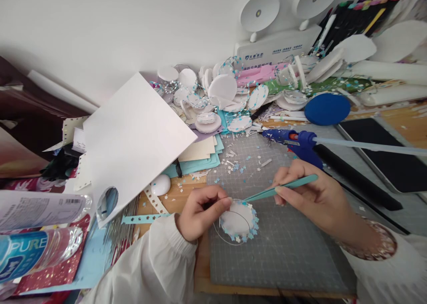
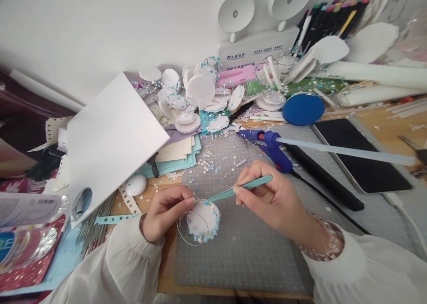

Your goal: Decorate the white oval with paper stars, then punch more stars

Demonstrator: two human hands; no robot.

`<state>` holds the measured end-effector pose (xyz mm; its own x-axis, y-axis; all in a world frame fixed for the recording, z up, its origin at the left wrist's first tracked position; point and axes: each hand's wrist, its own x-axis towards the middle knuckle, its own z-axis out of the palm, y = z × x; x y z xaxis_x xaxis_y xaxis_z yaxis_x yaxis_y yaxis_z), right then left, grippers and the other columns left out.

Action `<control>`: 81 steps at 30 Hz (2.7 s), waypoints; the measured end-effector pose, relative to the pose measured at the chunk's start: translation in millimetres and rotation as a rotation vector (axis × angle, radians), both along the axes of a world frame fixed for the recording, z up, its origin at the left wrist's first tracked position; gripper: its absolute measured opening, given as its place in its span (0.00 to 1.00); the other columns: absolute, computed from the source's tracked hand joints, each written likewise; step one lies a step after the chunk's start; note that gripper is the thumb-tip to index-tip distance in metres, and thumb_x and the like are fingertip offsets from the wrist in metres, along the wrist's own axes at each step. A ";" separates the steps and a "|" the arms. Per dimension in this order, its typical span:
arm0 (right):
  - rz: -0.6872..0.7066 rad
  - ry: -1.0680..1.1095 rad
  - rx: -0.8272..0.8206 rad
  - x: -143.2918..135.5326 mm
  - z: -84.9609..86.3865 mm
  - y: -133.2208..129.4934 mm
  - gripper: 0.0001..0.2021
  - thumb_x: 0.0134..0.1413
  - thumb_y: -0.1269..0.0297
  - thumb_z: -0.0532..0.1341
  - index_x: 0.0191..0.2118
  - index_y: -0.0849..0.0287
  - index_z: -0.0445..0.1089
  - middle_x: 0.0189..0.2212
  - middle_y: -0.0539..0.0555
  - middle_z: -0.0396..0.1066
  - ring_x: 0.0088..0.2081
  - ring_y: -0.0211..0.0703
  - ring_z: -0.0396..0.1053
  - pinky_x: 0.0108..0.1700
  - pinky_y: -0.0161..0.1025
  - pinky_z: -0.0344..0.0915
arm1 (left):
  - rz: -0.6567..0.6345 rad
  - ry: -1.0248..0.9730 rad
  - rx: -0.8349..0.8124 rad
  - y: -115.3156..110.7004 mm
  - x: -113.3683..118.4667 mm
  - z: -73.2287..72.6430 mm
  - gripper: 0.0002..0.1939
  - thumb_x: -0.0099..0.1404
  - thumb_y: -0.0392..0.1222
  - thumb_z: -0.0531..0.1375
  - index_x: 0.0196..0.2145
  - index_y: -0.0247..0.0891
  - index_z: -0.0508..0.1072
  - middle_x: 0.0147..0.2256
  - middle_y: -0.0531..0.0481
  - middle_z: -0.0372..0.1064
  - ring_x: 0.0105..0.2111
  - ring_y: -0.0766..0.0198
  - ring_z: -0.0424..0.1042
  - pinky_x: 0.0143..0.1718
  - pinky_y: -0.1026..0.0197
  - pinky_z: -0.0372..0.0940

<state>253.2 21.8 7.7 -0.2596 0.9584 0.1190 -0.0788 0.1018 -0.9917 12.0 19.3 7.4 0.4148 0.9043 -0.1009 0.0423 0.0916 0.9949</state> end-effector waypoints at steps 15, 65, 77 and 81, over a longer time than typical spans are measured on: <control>0.003 0.027 -0.101 0.3 0.8 1.2 0.07 0.57 0.67 0.63 0.30 0.53 0.65 0.27 0.48 0.66 0.27 0.37 0.67 0.29 0.37 0.65 | 0.002 0.000 -0.025 -1.8 0.4 3.2 0.19 0.64 0.52 0.61 0.23 0.34 0.67 0.20 0.53 0.59 0.21 0.70 0.55 0.23 0.65 0.51; 0.012 0.227 -0.796 -15.1 2.3 3.8 0.16 0.40 0.59 0.73 0.27 0.58 0.65 0.18 0.44 0.63 0.21 0.31 0.60 0.23 0.31 0.54 | -0.092 -0.001 0.008 -0.9 0.7 4.9 0.19 0.65 0.50 0.60 0.22 0.33 0.68 0.19 0.52 0.60 0.20 0.70 0.56 0.21 0.66 0.52; -0.039 0.264 -0.697 -7.9 1.4 6.4 0.13 0.47 0.60 0.70 0.27 0.58 0.66 0.19 0.45 0.64 0.23 0.32 0.62 0.26 0.31 0.56 | 0.001 -0.051 0.011 -1.3 -0.8 5.7 0.18 0.63 0.48 0.62 0.22 0.33 0.68 0.19 0.52 0.61 0.21 0.70 0.57 0.22 0.66 0.53; -0.001 0.218 -0.678 -8.9 3.1 2.9 0.12 0.48 0.59 0.70 0.28 0.57 0.66 0.19 0.45 0.65 0.23 0.31 0.63 0.25 0.31 0.55 | -0.002 -0.056 -0.007 -1.2 -0.8 5.9 0.18 0.63 0.48 0.62 0.22 0.33 0.68 0.20 0.52 0.61 0.21 0.70 0.57 0.22 0.67 0.53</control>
